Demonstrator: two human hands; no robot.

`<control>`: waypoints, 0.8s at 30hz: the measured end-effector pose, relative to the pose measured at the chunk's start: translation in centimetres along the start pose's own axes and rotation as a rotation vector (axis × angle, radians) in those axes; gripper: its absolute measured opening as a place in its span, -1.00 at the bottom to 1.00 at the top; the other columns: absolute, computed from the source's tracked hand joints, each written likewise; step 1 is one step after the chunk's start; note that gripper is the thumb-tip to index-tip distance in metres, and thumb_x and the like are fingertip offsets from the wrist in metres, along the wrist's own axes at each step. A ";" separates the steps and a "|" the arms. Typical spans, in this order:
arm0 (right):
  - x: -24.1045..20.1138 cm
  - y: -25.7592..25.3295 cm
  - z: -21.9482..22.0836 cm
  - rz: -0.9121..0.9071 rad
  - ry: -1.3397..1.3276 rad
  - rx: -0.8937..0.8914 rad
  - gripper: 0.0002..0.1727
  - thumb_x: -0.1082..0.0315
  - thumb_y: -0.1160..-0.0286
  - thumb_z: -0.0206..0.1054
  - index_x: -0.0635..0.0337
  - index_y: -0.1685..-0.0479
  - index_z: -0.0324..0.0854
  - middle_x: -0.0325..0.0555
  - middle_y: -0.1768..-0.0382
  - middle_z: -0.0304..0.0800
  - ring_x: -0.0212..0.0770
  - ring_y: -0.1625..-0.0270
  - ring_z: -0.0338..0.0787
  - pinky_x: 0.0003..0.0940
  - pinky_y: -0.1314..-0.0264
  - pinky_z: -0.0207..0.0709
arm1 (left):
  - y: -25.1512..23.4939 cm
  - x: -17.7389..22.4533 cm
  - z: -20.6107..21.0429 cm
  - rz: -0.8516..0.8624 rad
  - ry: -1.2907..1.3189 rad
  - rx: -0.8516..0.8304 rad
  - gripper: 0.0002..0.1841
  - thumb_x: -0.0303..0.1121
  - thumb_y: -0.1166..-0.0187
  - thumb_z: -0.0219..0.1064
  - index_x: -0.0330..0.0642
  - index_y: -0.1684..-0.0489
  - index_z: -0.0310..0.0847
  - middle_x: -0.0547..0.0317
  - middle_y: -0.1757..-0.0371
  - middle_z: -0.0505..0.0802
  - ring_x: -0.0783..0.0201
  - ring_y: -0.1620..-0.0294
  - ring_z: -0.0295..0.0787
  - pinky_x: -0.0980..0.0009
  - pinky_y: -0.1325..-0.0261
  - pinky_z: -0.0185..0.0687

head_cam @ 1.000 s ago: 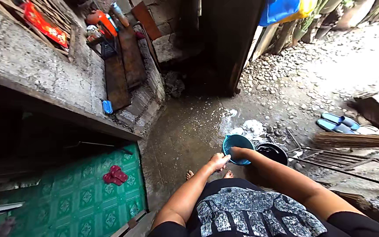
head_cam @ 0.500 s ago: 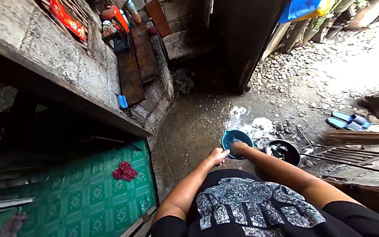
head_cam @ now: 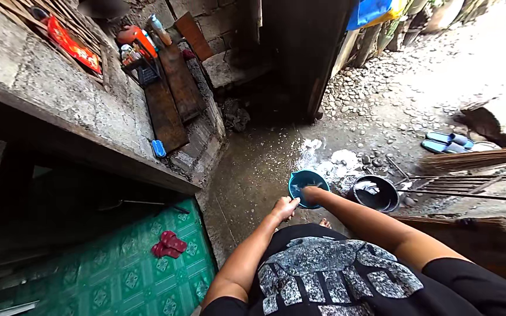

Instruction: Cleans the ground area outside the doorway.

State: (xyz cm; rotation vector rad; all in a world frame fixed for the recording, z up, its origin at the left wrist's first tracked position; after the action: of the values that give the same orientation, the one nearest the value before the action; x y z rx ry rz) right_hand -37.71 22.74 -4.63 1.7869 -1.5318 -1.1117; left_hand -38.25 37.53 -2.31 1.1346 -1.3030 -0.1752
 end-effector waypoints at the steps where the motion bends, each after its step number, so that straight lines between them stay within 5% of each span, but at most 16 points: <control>1: -0.5 0.1 0.0 -0.018 0.015 -0.021 -0.61 0.28 -0.61 0.35 0.50 -0.15 0.68 0.46 -0.25 0.72 0.43 -0.41 0.67 0.48 -0.42 0.45 | 0.1 -0.1 -0.2 -0.003 0.006 0.002 -0.48 0.07 -0.88 -0.01 -0.30 0.07 0.51 0.19 0.55 0.62 0.34 0.65 0.54 0.40 0.46 0.56; 4: -2.0 0.3 -1.4 -0.242 -0.199 0.067 -0.74 0.44 -0.61 0.34 0.47 -0.10 0.69 0.41 -0.07 0.77 0.33 -0.20 0.74 0.34 -0.32 0.48 | 0.4 -0.4 -0.6 0.010 -0.003 -0.004 -0.47 0.07 -0.87 0.00 -0.33 0.02 0.54 0.16 0.52 0.65 0.33 0.64 0.56 0.39 0.44 0.58; 8: -1.6 0.7 -3.9 0.010 -0.165 0.321 -0.61 0.45 -0.62 0.19 0.25 -0.40 0.61 0.32 -0.37 0.69 0.37 -0.46 0.66 0.46 -0.37 0.50 | 0.6 -0.6 -1.2 0.013 -0.035 0.000 -0.46 0.09 -0.86 0.01 -0.32 -0.02 0.53 0.15 0.51 0.64 0.30 0.62 0.57 0.36 0.41 0.60; 11: -0.7 -0.3 -2.1 0.073 -0.066 0.305 -0.57 0.41 -0.61 0.24 0.35 -0.44 0.57 0.41 -0.52 0.53 0.48 -0.58 0.49 0.51 -0.43 0.42 | 0.6 -0.9 -1.5 0.008 -0.007 0.028 -0.47 0.08 -0.87 0.01 -0.32 0.03 0.52 0.17 0.55 0.63 0.31 0.64 0.55 0.37 0.42 0.57; 15: -2.6 -1.2 -0.7 -0.151 -0.054 0.024 -0.69 0.37 -0.65 0.31 0.48 -0.15 0.68 0.46 -0.16 0.74 0.41 -0.31 0.71 0.42 -0.35 0.47 | 0.6 -1.2 -1.7 0.002 0.009 0.032 -0.47 0.07 -0.87 0.01 -0.33 0.01 0.53 0.16 0.53 0.63 0.30 0.62 0.56 0.36 0.41 0.59; 18: -3.5 -0.6 -3.5 -0.191 -0.329 0.191 -0.75 0.49 -0.58 0.29 0.42 -0.12 0.70 0.35 0.00 0.80 0.27 -0.04 0.82 0.29 -0.21 0.60 | 0.4 -1.4 -1.9 0.001 -0.014 0.022 -0.49 0.06 -0.87 0.03 -0.32 -0.07 0.54 0.15 0.51 0.64 0.30 0.63 0.57 0.36 0.44 0.60; 21: -2.7 0.1 -5.9 0.044 -0.251 0.345 -0.67 0.40 -0.69 0.16 0.29 -0.32 0.62 0.37 -0.20 0.76 0.38 -0.32 0.75 0.41 -0.31 0.56 | 0.4 -1.5 -2.2 0.001 -0.025 0.028 -0.46 0.09 -0.87 0.01 -0.32 -0.06 0.54 0.14 0.50 0.65 0.30 0.62 0.58 0.35 0.42 0.62; 24: -1.1 -0.4 -4.0 0.138 -0.175 0.298 -0.54 0.45 -0.58 0.25 0.32 -0.47 0.51 0.44 -0.31 0.69 0.49 -0.41 0.66 0.53 -0.31 0.52 | 0.3 -1.6 -2.4 0.003 0.016 0.041 -0.48 0.08 -0.87 0.00 -0.30 0.05 0.51 0.17 0.55 0.62 0.31 0.65 0.56 0.37 0.44 0.59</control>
State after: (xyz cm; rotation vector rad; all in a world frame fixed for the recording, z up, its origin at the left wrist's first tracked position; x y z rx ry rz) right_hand -34.13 23.46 -2.63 1.7748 -1.9816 -1.0389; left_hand -36.94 40.04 -2.79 1.1670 -1.2992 -0.1374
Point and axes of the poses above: each hand's wrist, its own y-axis away from the middle knuckle, its own z-axis out of the palm, x = y × z, the point moved 4 cm from there along -y, towards the middle knuckle
